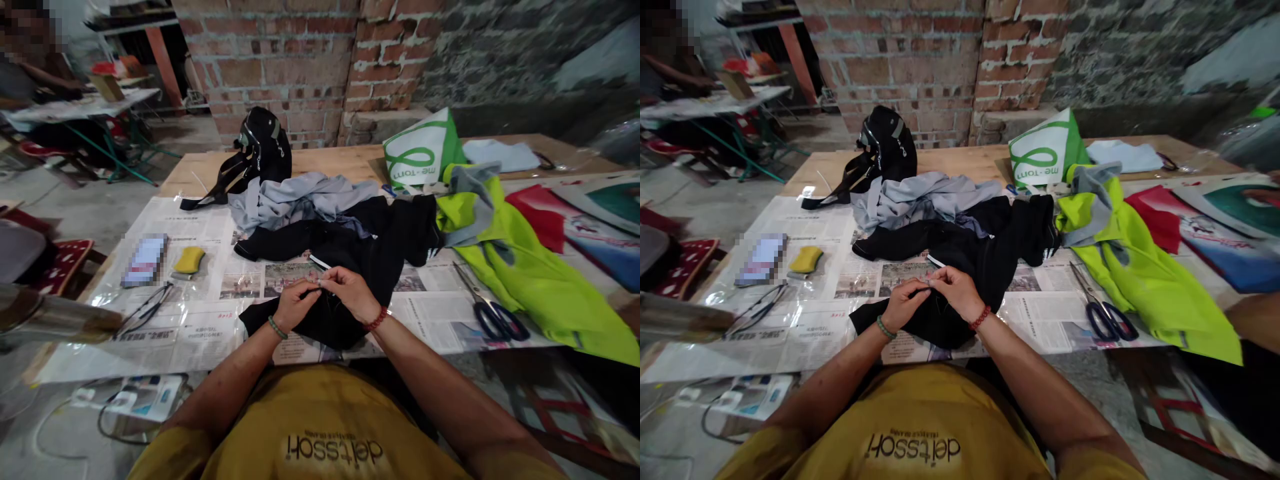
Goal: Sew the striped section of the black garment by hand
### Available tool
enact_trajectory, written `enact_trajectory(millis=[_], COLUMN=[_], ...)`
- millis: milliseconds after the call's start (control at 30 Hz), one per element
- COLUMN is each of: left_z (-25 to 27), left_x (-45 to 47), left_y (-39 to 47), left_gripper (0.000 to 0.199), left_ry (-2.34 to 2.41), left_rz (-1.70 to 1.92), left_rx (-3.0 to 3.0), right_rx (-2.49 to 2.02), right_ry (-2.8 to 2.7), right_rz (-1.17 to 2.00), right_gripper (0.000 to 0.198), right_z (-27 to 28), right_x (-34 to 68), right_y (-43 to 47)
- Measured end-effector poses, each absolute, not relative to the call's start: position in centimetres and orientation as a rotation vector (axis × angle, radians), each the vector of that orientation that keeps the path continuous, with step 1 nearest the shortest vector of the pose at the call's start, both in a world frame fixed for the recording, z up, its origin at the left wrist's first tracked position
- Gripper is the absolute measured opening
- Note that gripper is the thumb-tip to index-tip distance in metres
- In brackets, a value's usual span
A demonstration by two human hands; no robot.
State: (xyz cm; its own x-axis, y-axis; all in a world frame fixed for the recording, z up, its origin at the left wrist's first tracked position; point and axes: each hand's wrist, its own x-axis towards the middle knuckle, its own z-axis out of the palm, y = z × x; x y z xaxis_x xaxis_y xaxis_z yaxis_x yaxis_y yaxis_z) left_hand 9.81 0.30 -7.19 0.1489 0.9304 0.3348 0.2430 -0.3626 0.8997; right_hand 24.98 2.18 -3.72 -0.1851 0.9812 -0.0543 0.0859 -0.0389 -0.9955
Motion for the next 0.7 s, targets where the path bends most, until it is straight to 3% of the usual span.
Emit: enact_trajectory(millis=[267,433,700], left_z=[-7.6,-7.4,-6.8], left_x=[9.3,9.0,9.4], left_y=[1.2,1.0,0.5], left_gripper=[0.019,0.021,0.028], left_ry=[1.239,1.210,1.107], left_rz=[1.161,1.147,1.101], left_rx=[1.310,1.417,1.453], right_rx=[-1.136,-1.152,-1.109], right_ry=[-1.232,-1.357,-1.086], right_rz=[1.422,1.449,1.545], right_gripper=[0.018,0.018,0.023], right_z=[-4.3,-4.8,-3.4], right_x=[23.7,23.5,24.6], right_y=[4.9,5.2,7.6])
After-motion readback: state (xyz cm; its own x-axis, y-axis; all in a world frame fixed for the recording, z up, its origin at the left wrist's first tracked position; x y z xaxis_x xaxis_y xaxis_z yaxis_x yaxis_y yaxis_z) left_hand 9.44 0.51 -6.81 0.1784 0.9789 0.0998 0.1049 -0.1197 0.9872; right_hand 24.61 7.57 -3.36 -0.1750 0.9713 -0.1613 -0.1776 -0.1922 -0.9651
